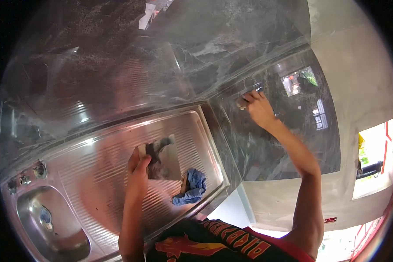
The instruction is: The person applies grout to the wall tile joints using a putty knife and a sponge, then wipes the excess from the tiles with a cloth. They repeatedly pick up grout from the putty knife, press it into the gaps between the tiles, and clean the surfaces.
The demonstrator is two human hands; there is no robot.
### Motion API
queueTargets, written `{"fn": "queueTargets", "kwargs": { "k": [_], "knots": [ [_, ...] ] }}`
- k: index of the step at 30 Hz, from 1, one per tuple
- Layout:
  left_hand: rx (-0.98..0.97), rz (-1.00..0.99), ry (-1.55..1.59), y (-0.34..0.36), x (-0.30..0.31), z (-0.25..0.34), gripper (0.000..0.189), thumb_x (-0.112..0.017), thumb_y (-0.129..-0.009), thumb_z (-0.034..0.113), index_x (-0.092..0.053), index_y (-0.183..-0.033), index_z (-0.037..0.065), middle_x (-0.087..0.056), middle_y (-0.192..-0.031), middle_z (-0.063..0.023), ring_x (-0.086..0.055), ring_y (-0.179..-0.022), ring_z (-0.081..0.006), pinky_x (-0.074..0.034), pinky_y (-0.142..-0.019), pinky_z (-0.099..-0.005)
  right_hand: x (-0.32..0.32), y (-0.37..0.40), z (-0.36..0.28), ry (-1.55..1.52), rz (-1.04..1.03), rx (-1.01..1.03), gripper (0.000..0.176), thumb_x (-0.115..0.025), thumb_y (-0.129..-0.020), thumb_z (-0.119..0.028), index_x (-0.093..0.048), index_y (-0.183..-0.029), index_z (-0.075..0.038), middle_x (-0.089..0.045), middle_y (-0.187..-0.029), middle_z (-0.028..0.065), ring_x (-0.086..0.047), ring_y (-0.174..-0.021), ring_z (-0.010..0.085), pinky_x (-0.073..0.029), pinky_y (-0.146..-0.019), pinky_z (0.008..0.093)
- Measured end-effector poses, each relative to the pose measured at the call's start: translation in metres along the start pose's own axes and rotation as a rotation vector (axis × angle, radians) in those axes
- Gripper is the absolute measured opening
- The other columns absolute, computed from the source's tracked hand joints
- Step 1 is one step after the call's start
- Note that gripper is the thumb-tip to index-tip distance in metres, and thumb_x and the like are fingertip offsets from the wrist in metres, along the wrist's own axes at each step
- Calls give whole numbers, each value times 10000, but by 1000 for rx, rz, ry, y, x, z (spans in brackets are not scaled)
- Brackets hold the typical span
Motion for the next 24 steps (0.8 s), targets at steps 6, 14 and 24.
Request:
{"fn": "queueTargets", "kwargs": {
  "k": [6,14,24],
  "knots": [
    [-12,-164,-41,-18,-53,-12,223,-500,-813,66,-534,-1032,36,-549,-921,4,-505,-859,-99,-398,-775,-247,90,35,-65,-605,297,136,425,-597,-534,37,-635,-945,-63,-567,-984,84,-506,-978,266,-405,-811,378],
    [-30,-49,-357,-8,-108,0,212,-504,-815,42,-503,-1027,31,-465,-741,26,-413,-685,-55,-363,-601,-203,94,34,-85,-765,522,345,360,-640,-571,-62,-635,-931,-62,-576,-995,47,-513,-966,241,-405,-800,368],
    [-13,266,-100,-51,-16,-34,514,-551,-766,176,-397,-1214,-23,-499,-1072,-119,-504,-995,-239,-415,-839,-374,8,24,12,-92,379,-53,323,-555,-669,-86,-625,-984,-106,-545,-1042,31,-468,-974,219,-352,-853,376]
  ]
}}
Point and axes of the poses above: each hand's wrist, its own y-axis away from the middle knuckle, its own x-axis out of the back of the hand, z = x × y, the point moved 2 cm from there along -y, towards the middle knuckle
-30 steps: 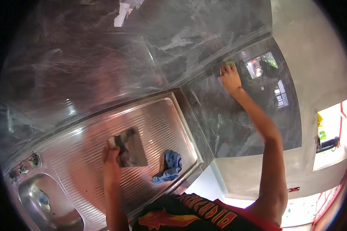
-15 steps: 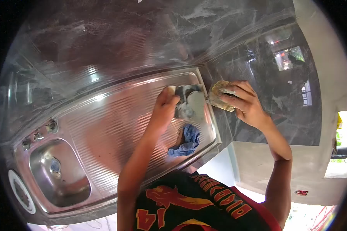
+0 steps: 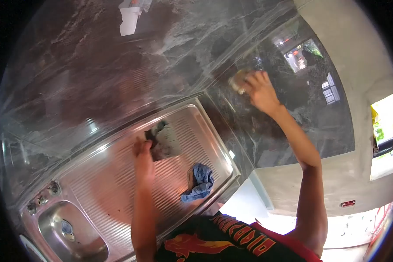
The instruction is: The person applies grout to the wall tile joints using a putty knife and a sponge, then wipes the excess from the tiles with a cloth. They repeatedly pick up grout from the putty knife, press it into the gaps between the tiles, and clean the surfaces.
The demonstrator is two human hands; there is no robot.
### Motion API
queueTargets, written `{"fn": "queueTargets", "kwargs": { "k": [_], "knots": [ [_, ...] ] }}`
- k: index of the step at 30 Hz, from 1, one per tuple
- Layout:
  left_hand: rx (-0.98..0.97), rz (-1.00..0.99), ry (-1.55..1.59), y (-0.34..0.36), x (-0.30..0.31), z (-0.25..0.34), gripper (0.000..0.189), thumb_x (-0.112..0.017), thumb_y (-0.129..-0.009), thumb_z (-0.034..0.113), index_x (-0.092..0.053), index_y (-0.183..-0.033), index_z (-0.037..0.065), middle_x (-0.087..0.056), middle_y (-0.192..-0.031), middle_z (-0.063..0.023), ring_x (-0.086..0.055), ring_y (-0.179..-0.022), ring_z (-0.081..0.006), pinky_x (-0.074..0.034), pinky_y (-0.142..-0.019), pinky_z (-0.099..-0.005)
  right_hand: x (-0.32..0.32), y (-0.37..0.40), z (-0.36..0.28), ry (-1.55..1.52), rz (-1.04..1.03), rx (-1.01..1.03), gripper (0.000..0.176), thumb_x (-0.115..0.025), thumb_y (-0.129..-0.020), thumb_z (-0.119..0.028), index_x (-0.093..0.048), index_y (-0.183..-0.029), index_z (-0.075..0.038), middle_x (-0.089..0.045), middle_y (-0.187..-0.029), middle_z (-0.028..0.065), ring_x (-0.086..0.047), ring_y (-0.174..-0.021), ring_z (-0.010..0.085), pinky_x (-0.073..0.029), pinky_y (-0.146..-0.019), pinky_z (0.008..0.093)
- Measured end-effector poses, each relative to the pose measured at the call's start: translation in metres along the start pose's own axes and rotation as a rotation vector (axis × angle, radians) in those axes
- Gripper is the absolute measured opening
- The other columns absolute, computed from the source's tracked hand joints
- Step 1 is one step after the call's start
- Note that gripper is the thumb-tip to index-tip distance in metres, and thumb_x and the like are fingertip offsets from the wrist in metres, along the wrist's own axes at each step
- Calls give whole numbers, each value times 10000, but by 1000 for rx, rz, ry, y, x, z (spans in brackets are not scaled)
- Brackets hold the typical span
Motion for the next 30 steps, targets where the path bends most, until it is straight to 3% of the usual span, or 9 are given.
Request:
{"fn": "queueTargets", "kwargs": {
  "k": [8,14,16,17,18,19,20,22,30],
  "knots": [
    [149,-121,196,18,2,22,338,-499,-784,48,-484,-1118,0,-542,-1036,-57,-522,-956,-159,-414,-826,-288,-95,7,65,351,-1,6,277,-539,-721,-127,-629,-974,-62,-516,-1036,32,-441,-965,227,-351,-832,380],
    [163,-152,202,26,11,7,307,-523,-775,88,-503,-1070,5,-540,-1000,-48,-520,-920,-159,-404,-831,-294,-82,-16,37,447,-375,-69,185,-558,-711,-175,-668,-815,-69,-532,-1016,19,-428,-984,201,-348,-789,385],
    [129,-203,270,33,17,5,306,-530,-773,100,-506,-1065,10,-537,-993,-47,-517,-912,-161,-400,-832,-295,-63,-26,31,358,-679,-120,174,-542,-720,-170,-669,-786,-72,-539,-1001,19,-434,-988,210,-348,-801,390],
    [-18,-151,114,33,29,-4,279,-503,-803,149,-509,-1050,19,-541,-1004,-77,-519,-942,-187,-409,-822,-321,-57,-27,39,377,-675,-110,174,-542,-720,-170,-669,-786,-72,-539,-1001,19,-434,-988,210,-348,-801,390],
    [-157,-98,-45,33,42,-11,267,-477,-833,198,-513,-1036,28,-545,-1015,-108,-521,-973,-214,-419,-811,-346,-47,-23,48,388,-418,-63,180,-532,-725,-167,-666,-798,-71,-534,-1004,28,-438,-978,217,-352,-804,390],
    [-669,-227,-835,36,53,4,247,-494,-817,181,-523,-1010,30,-555,-1009,-113,-532,-961,-217,-427,-795,-360,-38,-16,57,389,-163,-18,187,-522,-730,-165,-662,-809,-69,-529,-1006,38,-443,-968,225,-355,-807,391],
    [-672,-226,-825,36,48,6,247,-494,-817,181,-523,-1010,30,-555,-1009,-113,-532,-961,-217,-427,-795,-360,-36,-12,68,398,-162,-15,187,-522,-730,-165,-662,-809,-69,-529,-1006,38,-443,-968,225,-355,-807,391],
    [283,-72,292,32,45,-6,291,-525,-781,87,-522,-1067,38,-551,-993,-43,-524,-920,-156,-429,-787,-290,-33,-4,90,452,30,-45,197,-522,-722,-152,-652,-837,-56,-517,-1026,56,-450,-949,237,-363,-810,391],
    [295,-248,296,46,0,-9,273,-506,-777,81,-536,-1044,30,-578,-965,-36,-552,-903,-160,-441,-777,-282,-37,-6,94,517,-160,-30,184,-565,-692,-160,-660,-810,-56,-524,-985,52,-453,-950,237,-364,-812,379]
  ]
}}
Point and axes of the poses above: each hand's wrist, its own y-axis away from the middle knuckle, its own x-axis out of the back of the hand, z = x × y, the point moved 2 cm from there along -y, towards the middle knuckle
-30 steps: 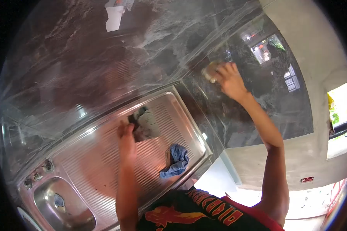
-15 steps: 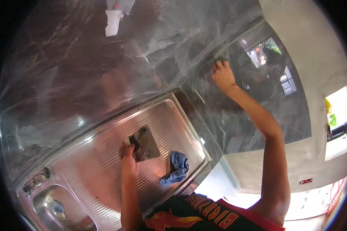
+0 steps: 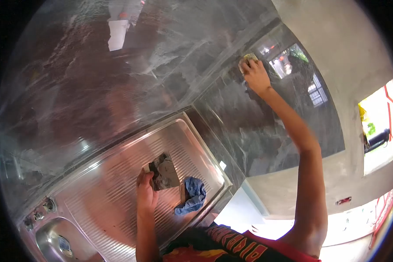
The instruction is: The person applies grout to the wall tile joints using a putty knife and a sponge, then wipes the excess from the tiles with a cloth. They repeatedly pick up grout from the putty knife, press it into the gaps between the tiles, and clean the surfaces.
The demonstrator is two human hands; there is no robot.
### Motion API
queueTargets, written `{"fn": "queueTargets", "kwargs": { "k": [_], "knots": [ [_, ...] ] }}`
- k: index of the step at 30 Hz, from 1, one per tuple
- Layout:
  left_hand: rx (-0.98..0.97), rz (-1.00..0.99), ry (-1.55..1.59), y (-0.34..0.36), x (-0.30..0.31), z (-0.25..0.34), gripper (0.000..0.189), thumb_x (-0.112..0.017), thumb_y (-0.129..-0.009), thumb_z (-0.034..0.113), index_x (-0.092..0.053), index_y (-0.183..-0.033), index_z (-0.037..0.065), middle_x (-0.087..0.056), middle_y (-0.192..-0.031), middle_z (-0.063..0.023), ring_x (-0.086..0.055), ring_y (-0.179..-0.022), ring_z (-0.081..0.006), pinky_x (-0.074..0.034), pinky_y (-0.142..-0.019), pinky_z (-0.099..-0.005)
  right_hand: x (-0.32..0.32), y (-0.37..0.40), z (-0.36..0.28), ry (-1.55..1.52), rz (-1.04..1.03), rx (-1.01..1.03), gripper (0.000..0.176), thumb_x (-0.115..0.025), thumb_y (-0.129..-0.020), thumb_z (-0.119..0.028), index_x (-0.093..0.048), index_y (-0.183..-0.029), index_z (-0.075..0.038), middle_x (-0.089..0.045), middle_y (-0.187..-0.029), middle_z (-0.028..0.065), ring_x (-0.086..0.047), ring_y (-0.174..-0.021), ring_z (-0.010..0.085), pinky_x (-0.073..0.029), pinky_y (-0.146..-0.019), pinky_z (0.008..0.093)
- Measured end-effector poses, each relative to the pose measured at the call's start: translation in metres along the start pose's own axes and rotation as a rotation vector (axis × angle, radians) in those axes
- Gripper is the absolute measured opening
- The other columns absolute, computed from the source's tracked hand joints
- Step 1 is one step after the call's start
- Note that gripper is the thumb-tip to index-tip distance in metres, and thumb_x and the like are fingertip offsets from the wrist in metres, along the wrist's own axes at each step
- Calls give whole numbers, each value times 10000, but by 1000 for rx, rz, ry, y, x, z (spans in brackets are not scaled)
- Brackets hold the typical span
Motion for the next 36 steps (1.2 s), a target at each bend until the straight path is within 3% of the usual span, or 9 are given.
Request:
{"fn": "queueTargets", "kwargs": {
  "k": [6,8,9,13,18,26,32,35,36],
  "knots": [
    [-122,-39,47,4,42,4,237,-495,-776,85,-545,-1003,38,-576,-917,-32,-552,-861,-161,-429,-776,-285,33,-12,10,1,-317,-52,184,-567,-676,-164,-657,-780,-41,-529,-990,51,-453,-936,243,-358,-806,371],
    [-245,-17,-258,1,48,10,233,-490,-777,98,-546,-995,40,-572,-908,-33,-547,-856,-164,-419,-781,-289,24,-2,31,43,83,-74,193,-565,-661,-164,-652,-778,-37,-528,-999,61,-452,-936,248,-363,-788,375],
    [-38,-95,82,-1,43,14,247,-483,-779,108,-544,-1008,38,-565,-924,-37,-538,-887,-164,-411,-789,-289,16,1,40,66,106,-76,203,-561,-651,-163,-646,-778,-30,-526,-1002,71,-454,-929,247,-370,-771,376],
    [-31,8,25,-5,18,16,273,-484,-778,103,-540,-1036,34,-563,-943,-37,-538,-889,-166,-415,-793,-291,5,3,52,103,165,-21,194,-557,-651,-166,-655,-764,-43,-530,-1010,66,-458,-936,240,-377,-775,369],
    [-54,14,-4,-14,28,3,316,-483,-779,92,-524,-1084,20,-579,-962,-42,-552,-897,-182,-419,-827,-297,40,-11,43,128,-190,-15,147,-547,-679,-146,-671,-719,-77,-543,-1005,48,-466,-947,232,-379,-802,345],
    [-147,-135,-67,-1,22,14,341,-475,-784,75,-498,-1117,6,-549,-1018,-64,-520,-950,-172,-411,-830,-300,22,-2,76,104,141,-48,214,-533,-691,-139,-642,-847,-41,-534,-947,36,-457,-957,235,-381,-810,358],
    [-149,-92,-77,11,16,21,263,-449,-797,100,-506,-1030,-9,-558,-988,-84,-545,-910,-225,-427,-802,-335,49,-14,66,104,-335,-65,256,-524,-700,-158,-639,-895,-38,-536,-1023,42,-457,-975,228,-371,-840,373],
    [-172,-27,-47,16,27,21,261,-450,-796,100,-515,-1023,-10,-558,-972,-85,-544,-911,-221,-423,-815,-336,49,-8,85,119,46,-105,165,-544,-679,-145,-686,-745,-90,-550,-988,31,-457,-982,247,-373,-834,390],
    [-348,-17,-461,17,31,24,269,-450,-795,93,-518,-1034,-11,-564,-977,-87,-547,-919,-221,-426,-821,-339,46,-8,94,127,52,-101,165,-544,-679,-145,-686,-745,-90,-550,-988,31,-457,-982,247,-373,-834,390]
  ]
}}
Point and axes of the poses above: each hand's wrist, its own y-axis away from the middle knuckle, its own x-axis out of the back of the hand, z = x × y, the point moved 2 cm from there along -y, towards the middle knuckle
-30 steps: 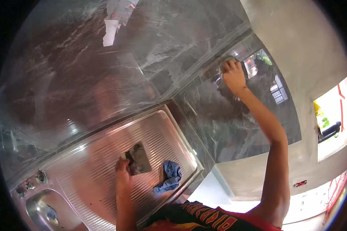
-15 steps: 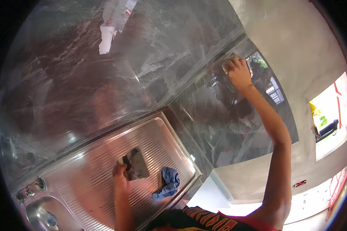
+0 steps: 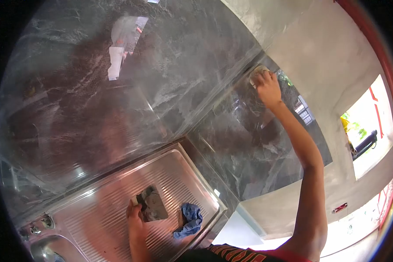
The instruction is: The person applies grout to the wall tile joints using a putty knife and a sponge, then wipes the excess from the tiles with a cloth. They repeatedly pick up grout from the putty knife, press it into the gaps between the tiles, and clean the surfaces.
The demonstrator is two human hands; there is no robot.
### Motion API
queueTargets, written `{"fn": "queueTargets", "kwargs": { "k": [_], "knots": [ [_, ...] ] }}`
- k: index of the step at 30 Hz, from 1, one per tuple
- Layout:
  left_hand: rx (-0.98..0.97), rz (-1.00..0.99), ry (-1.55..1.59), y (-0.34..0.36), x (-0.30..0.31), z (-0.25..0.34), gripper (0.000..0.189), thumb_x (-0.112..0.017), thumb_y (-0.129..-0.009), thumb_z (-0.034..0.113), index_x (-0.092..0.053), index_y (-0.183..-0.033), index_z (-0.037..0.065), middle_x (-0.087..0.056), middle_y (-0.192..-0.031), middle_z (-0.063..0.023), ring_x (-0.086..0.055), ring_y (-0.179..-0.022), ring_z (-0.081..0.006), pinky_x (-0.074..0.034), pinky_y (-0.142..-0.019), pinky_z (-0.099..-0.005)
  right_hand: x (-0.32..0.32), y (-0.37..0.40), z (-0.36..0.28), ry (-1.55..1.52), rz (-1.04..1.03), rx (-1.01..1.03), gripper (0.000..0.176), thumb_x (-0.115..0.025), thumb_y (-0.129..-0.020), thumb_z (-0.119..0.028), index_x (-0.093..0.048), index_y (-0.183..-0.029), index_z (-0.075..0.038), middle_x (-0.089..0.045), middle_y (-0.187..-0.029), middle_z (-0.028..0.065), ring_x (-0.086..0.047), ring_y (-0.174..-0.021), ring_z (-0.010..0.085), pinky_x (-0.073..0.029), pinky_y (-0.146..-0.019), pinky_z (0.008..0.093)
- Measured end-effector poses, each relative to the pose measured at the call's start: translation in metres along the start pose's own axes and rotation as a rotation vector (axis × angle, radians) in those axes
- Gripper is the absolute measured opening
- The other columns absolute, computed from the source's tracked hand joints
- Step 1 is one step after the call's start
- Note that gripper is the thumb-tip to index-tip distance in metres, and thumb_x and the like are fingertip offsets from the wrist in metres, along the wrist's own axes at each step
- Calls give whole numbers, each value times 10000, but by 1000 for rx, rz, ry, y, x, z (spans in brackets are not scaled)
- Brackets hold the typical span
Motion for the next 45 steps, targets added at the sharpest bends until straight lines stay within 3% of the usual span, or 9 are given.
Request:
{"fn": "queueTargets", "kwargs": {
  "k": [2,4,7,11,20,24,38,40,45],
  "knots": [
    [-174,-26,-429,-3,-1,1,279,-449,-794,85,-522,-1046,-11,-570,-982,-90,-550,-927,-220,-429,-828,-342,-5,-2,14,40,187,-41,165,-553,-682,-148,-677,-753,-67,-543,-1008,31,-458,-980,252,-377,-827,395],
    [214,-81,507,-14,-15,-6,323,-440,-795,62,-505,-1103,-9,-578,-1015,-97,-553,-959,-219,-439,-836,-343,-18,2,22,44,69,-70,156,-557,-686,-147,-667,-746,-54,-534,-1021,38,-458,-984,248,-382,-822,400],
    [196,-164,521,-12,-33,5,350,-439,-792,47,-490,-1135,-5,-574,-1055,-99,-557,-975,-215,-451,-828,-345,-18,9,20,66,94,6,132,-564,-679,-141,-666,-718,-66,-540,-1023,39,-454,-1003,233,-383,-820,402],
    [97,-137,424,-11,-35,9,368,-455,-788,51,-477,-1151,-7,-575,-1048,-87,-567,-952,-214,-453,-823,-345,38,-3,-6,59,-527,-74,278,-594,-643,-113,-664,-911,-132,-597,-959,58,-514,-948,225,-423,-795,370],
    [424,-269,649,-16,-120,3,189,-510,-770,116,-550,-940,43,-583,-870,-53,-575,-767,-176,-474,-670,-315,214,74,-156,-1747,197,202,592,-601,-601,23,-538,-1177,-99,-464,-1259,137,-472,-1133,318,-432,-903,395],
    [369,-298,597,-2,-142,35,230,-489,-786,106,-543,-1000,40,-589,-900,-53,-585,-776,-158,-474,-594,-299,202,106,-163,-1148,255,195,579,-639,-594,-68,-568,-1155,-191,-480,-1250,89,-495,-1109,280,-541,-666,286],
    [-376,-331,-316,-7,-158,87,431,-507,-816,113,-394,-1192,-63,-542,-858,-68,-482,-748,-109,-411,-653,-244,209,72,-124,-1172,313,324,269,-615,-575,-106,-638,-842,-74,-591,-931,57,-525,-962,243,-444,-852,403],
    [-211,-137,-531,-9,-142,79,502,-517,-811,93,-359,-1273,-26,-485,-1155,-147,-487,-1007,-212,-392,-867,-307,206,71,-121,-1057,227,442,232,-561,-654,-173,-636,-861,-98,-576,-948,27,-512,-966,208,-384,-911,361],
    [-370,-30,-603,-49,-73,93,243,-493,-790,63,-554,-1018,6,-515,-1134,-154,-502,-1050,-286,-402,-884,-377,123,62,-70,-630,139,155,326,-542,-682,-153,-605,-996,-92,-553,-1017,26,-479,-986,197,-352,-904,338]
  ]
}}
Point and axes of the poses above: each hand's wrist, its own y-axis away from the middle knuckle, its own x-axis out of the back of the hand, z = x × y, the point moved 2 cm from there along -y, towards the middle knuckle
